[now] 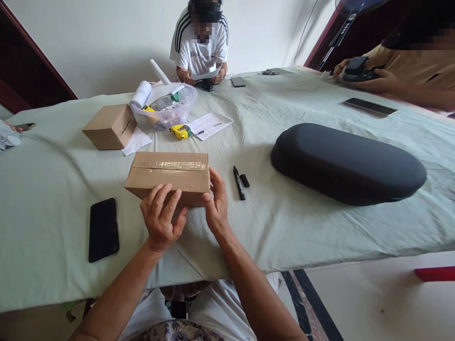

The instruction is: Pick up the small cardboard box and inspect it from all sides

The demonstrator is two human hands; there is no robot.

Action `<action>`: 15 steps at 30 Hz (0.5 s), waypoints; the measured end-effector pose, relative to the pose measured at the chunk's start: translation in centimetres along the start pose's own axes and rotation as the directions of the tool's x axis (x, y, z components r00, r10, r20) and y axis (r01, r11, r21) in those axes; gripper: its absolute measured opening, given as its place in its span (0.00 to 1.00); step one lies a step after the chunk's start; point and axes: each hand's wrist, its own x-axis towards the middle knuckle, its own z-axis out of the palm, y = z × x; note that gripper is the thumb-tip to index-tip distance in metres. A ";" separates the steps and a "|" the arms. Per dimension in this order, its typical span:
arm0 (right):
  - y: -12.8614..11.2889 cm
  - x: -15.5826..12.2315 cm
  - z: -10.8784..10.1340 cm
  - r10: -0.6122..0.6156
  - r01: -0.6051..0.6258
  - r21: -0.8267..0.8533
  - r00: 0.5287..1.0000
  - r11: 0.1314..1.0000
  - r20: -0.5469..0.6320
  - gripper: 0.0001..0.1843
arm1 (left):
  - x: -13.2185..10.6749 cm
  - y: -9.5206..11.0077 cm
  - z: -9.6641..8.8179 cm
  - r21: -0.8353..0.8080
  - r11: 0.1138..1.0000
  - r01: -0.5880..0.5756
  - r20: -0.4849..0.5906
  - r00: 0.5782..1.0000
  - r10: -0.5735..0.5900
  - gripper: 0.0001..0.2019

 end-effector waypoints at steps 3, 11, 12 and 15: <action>-0.1 0.0 0.1 -0.012 0.013 -0.078 1.000 0.997 0.011 0.38 | 0.2 0.3 0.1 -0.005 1.000 0.013 0.029 1.000 -0.013 0.24; -0.4 0.5 -0.3 -0.017 0.000 -0.213 0.997 0.977 -0.078 0.30 | 0.9 1.7 0.3 0.029 0.999 -0.020 0.048 0.999 0.019 0.20; -0.5 0.5 -0.3 -0.028 0.010 -0.226 0.997 0.974 -0.079 0.30 | 1.0 1.7 0.2 0.029 0.999 -0.014 0.040 0.999 0.013 0.19; -0.7 0.6 -0.3 -0.049 0.026 -0.252 0.995 0.967 -0.085 0.30 | 1.0 1.2 0.0 0.012 1.000 0.014 -0.003 1.000 -0.014 0.16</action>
